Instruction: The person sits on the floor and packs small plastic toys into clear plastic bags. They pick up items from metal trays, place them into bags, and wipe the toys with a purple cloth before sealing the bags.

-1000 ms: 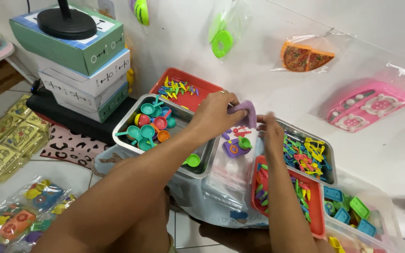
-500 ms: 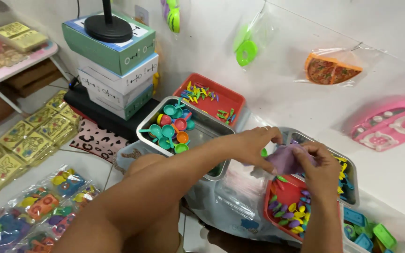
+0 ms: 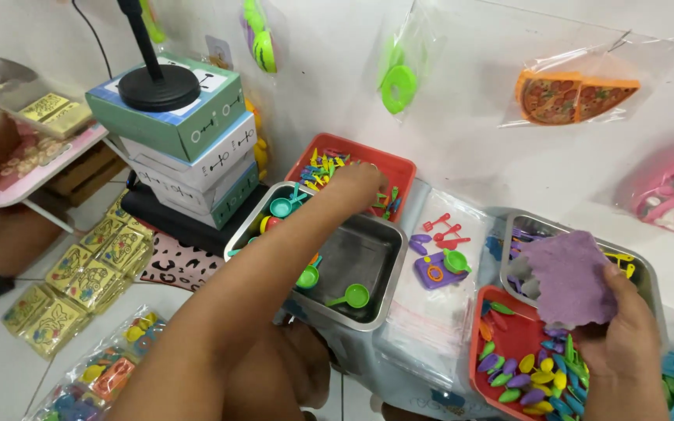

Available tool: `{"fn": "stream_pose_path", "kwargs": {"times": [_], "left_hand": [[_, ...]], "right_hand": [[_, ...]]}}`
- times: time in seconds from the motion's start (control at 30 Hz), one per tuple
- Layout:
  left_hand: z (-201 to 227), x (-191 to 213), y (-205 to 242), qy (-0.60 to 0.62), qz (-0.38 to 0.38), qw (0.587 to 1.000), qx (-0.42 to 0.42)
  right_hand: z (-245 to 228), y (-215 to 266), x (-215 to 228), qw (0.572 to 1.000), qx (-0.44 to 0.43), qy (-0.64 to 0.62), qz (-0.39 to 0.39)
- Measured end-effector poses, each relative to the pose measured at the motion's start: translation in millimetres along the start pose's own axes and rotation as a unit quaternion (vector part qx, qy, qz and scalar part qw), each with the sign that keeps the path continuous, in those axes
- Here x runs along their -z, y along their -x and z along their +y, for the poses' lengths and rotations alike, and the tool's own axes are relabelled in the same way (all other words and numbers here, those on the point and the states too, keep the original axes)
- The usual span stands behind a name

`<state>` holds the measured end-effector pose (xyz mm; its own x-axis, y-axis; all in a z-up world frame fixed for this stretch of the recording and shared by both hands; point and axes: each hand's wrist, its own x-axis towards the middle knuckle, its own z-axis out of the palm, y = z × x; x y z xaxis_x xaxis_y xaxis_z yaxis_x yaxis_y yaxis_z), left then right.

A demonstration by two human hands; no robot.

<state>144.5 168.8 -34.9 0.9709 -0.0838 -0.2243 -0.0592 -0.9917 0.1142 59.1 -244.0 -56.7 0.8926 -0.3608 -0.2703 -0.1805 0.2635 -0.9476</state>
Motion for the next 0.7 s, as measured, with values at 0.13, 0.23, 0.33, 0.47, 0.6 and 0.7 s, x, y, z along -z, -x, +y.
{"fn": "stream_pose_path", "kwargs": {"times": [0.13,0.23,0.33,0.47,0.6,0.7], "left_hand": [[9,-18,-18,-0.035,0.033,0.998,-0.039],[9,-29,-30,-0.079,0.008,0.996,-0.027],[-4,-47,-54,-0.031,0.044,0.998,-0.014],[-18,-46,-53,0.084,0.053,0.995,-0.003],[-18,-22,-14,0.248,0.126,0.961,-0.004],[1,-4,17,0.315,0.170,0.930,-0.077]], "right_hand": [[4,1,-12,0.999,-0.018,-0.017,0.041],[8,8,-15,1.000,-0.011,-0.015,0.004],[10,16,-19,1.000,-0.022,-0.011,0.009],[16,22,-18,0.999,-0.031,-0.034,-0.008],[22,22,-13,0.994,-0.001,-0.091,-0.067],[18,33,-15,0.986,0.045,-0.115,-0.112]]}}
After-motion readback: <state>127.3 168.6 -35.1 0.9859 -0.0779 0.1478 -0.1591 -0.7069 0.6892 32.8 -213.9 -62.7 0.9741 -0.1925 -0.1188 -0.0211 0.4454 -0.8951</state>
